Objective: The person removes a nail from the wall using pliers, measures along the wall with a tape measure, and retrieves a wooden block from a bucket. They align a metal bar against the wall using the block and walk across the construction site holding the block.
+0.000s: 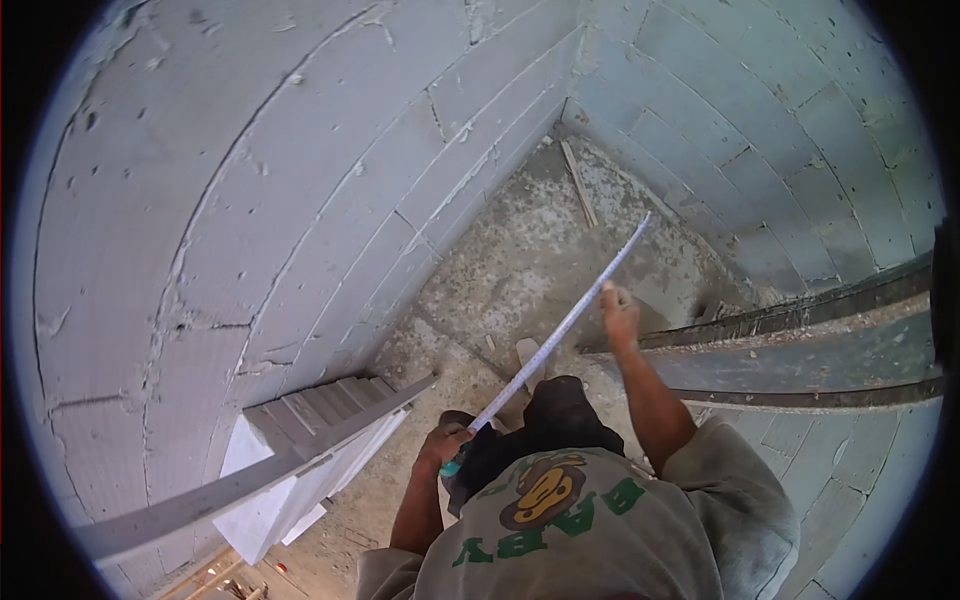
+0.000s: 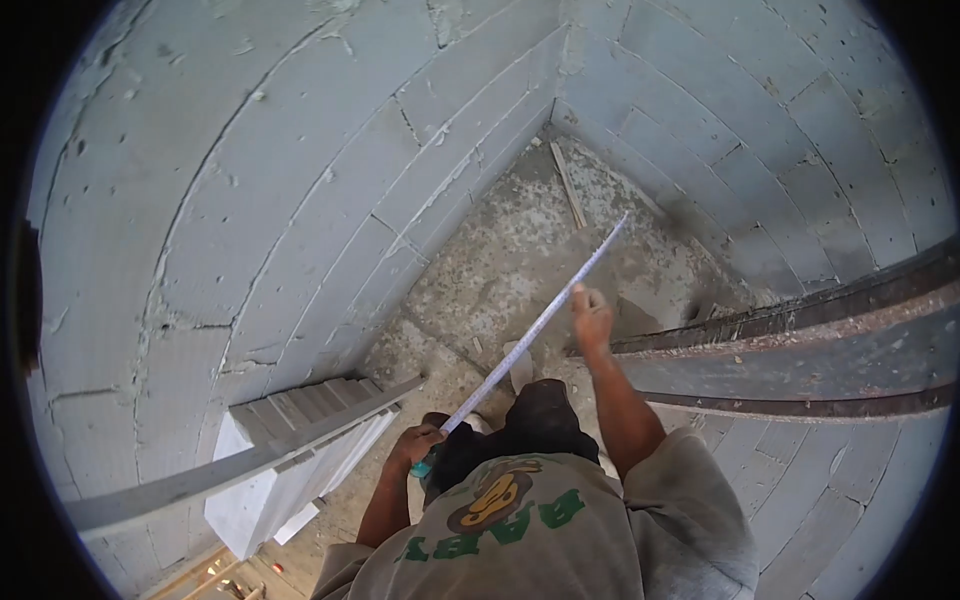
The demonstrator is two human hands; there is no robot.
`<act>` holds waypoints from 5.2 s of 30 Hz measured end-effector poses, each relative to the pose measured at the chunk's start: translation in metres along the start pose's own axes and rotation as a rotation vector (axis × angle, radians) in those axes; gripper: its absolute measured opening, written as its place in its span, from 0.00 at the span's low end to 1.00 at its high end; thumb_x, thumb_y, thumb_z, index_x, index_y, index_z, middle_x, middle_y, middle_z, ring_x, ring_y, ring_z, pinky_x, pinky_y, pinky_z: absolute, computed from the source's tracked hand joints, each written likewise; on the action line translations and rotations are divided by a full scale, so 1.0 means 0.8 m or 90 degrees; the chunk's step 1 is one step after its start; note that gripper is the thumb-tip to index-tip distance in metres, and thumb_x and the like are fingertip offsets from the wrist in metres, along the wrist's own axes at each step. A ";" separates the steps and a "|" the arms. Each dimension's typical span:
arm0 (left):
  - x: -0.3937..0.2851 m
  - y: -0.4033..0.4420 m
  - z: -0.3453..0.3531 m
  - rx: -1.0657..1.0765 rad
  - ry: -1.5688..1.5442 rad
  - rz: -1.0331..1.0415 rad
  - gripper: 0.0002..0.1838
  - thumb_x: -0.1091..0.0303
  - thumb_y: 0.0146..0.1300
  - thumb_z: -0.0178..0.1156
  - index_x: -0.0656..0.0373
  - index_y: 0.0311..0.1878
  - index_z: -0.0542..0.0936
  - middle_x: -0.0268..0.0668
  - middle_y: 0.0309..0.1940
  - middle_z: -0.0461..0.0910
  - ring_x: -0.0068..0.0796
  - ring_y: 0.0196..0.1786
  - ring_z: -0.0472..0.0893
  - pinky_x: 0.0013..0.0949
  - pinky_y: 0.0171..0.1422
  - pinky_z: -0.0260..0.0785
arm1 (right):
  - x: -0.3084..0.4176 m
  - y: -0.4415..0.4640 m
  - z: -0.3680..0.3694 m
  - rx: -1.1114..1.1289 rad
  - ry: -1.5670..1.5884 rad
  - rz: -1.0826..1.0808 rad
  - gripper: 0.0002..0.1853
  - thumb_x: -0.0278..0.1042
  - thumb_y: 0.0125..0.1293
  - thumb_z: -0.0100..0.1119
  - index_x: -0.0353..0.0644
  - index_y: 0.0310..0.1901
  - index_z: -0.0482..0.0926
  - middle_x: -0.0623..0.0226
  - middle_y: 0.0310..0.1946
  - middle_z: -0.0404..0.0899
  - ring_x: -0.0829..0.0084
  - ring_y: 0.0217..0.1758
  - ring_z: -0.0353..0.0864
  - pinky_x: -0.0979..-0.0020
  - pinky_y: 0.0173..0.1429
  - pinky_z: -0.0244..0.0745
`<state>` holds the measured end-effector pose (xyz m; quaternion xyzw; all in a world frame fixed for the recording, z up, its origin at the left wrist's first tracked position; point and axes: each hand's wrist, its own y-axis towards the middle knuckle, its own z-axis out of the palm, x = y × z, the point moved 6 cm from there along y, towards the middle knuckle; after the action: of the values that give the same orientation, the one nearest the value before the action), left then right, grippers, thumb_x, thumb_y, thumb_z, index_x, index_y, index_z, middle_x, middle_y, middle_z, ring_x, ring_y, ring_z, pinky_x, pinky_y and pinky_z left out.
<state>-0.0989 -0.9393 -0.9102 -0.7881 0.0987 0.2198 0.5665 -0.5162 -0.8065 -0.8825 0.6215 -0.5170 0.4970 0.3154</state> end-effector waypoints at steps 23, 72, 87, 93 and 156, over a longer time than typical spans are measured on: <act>0.274 0.520 -0.204 -0.176 -0.161 -0.074 0.11 0.61 0.58 0.64 0.59 0.36 0.82 0.26 0.26 0.77 0.17 0.30 0.72 0.27 0.36 0.65 | -0.389 0.481 0.442 0.101 -0.430 -0.062 0.20 0.44 0.68 0.43 0.43 0.32 0.84 0.54 0.34 0.83 0.53 0.39 0.83 0.54 0.47 0.75; 0.248 0.616 -0.185 -0.049 -0.196 -0.098 0.15 0.61 0.57 0.65 0.61 0.42 0.83 0.29 0.29 0.79 0.19 0.31 0.74 0.26 0.37 0.64 | -0.493 0.341 0.623 0.177 -0.394 -0.190 0.14 0.37 0.58 0.49 0.38 0.33 0.82 0.51 0.39 0.81 0.50 0.46 0.79 0.57 0.52 0.73; 0.246 0.613 -0.206 -0.141 -0.252 0.003 0.12 0.59 0.56 0.67 0.59 0.34 0.83 0.25 0.26 0.76 0.17 0.29 0.71 0.25 0.35 0.62 | -0.468 0.374 0.607 0.117 -0.228 -0.043 0.15 0.38 0.52 0.50 0.39 0.32 0.84 0.48 0.38 0.82 0.47 0.44 0.80 0.57 0.50 0.75; 0.325 0.582 -0.218 -0.241 -0.279 -0.062 0.13 0.60 0.54 0.69 0.59 0.37 0.83 0.25 0.27 0.76 0.17 0.30 0.71 0.26 0.36 0.63 | -0.432 0.376 0.580 0.077 -0.120 0.043 0.16 0.38 0.52 0.50 0.37 0.32 0.83 0.45 0.38 0.81 0.46 0.44 0.80 0.57 0.51 0.74; 0.282 0.533 -0.255 -0.505 -0.148 0.069 0.13 0.58 0.56 0.65 0.60 0.29 0.81 0.22 0.22 0.70 0.15 0.26 0.66 0.25 0.30 0.60 | -0.442 0.322 0.656 0.229 0.065 0.157 0.11 0.39 0.62 0.55 0.40 0.32 0.79 0.60 0.26 0.79 0.63 0.31 0.77 0.63 0.36 0.70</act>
<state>-0.0243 -1.2538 -1.3225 -0.9089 -0.0169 0.3578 0.2137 -0.5991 -1.2345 -1.4085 0.5736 -0.4753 0.6472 0.1621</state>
